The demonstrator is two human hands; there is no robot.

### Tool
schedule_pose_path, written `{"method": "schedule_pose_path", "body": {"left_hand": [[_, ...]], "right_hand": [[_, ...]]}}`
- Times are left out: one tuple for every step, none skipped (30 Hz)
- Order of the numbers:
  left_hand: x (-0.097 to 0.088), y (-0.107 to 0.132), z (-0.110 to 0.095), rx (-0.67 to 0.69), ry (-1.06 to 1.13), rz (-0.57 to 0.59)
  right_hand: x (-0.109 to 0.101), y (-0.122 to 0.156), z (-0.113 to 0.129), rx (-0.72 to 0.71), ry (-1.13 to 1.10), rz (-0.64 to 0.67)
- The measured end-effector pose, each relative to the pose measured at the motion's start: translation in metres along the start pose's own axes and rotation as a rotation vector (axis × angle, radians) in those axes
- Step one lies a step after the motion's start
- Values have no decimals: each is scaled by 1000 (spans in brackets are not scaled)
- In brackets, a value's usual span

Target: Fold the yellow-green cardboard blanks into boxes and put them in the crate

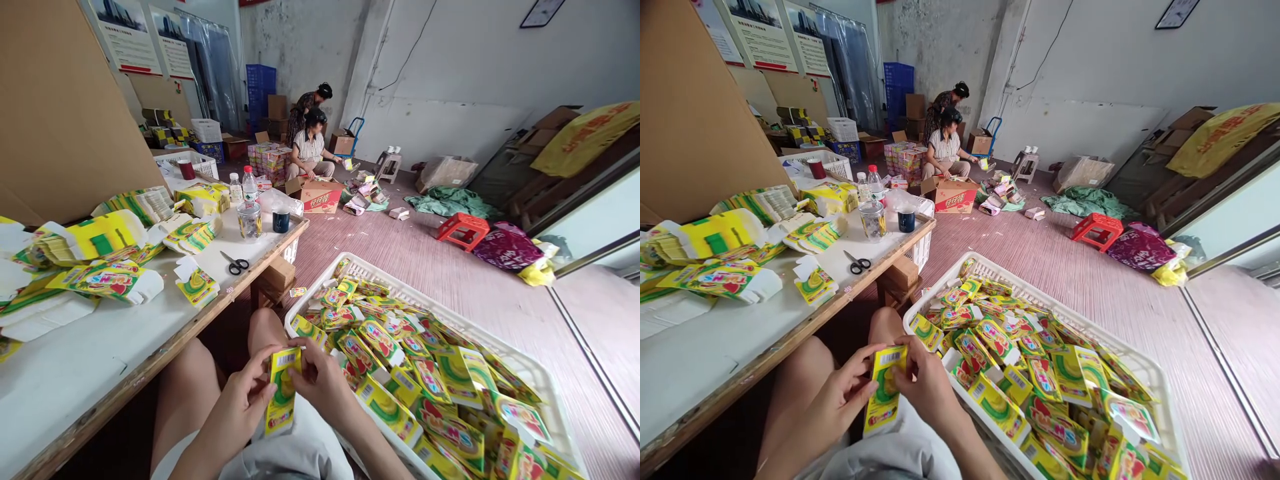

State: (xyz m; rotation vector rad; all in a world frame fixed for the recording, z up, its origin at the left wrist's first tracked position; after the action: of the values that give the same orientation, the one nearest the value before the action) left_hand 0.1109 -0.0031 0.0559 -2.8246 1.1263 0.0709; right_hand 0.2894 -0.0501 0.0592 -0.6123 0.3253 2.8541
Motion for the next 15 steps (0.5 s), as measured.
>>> {"method": "schedule_pose_path", "body": {"left_hand": [[1, 0, -1, -3, 3, -4], [1, -1, -2, -5, -3, -8], [2, -1, -2, -4, -12, -11], [4, -1, -2, 0, -23, -16], [5, -2, -2, 6, -34, -22], [6, -2, -1, 11, -42, -28], [6, -2, 0, 14, -43, -38], [6, -2, 1, 14, -39, -50], [5, -2, 2, 11, -31, -60], [4, -3, 3, 6, -18, -65], [2, -3, 5, -2, -2, -66], [2, -4, 6, -8, 15, -65], [1, -5, 7, -13, 32, -58], [2, -6, 8, -15, 47, -48], [4, -7, 9, -15, 58, -40]], "right_hand": [[1, 0, 0, -3, 2, 14], [3, 0, 0, 1, 6, 20], [4, 0, -1, 9, 13, 14], [5, -1, -1, 21, 25, -7], [6, -1, -2, 31, 35, -37], [5, -2, -3, 39, 41, -66], [5, -2, -3, 40, 39, -86], [3, -2, -4, 34, 28, -88], [1, -2, -4, 20, 10, -73], [-2, -2, -3, -1, -13, -47], [-6, -1, -2, -26, -34, -18], [-9, 0, 0, -53, -50, 0], [-11, 1, 1, -76, -61, 2], [-13, 2, 1, -90, -71, -9], [-13, 3, 1, -93, -86, -20]]}}
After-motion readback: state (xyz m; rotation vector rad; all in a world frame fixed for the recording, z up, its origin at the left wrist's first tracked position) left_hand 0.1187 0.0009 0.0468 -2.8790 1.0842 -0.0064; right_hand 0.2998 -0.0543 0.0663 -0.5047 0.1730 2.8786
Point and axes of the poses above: each hand's wrist, its own y-axis away from the middle knuckle, its own x-axis out of the palm, z = x × y, the point moved 2 cm from there along -y, towards the middle knuckle, and after that the axes turned 12 degrees about x, right-handed, at the moved point
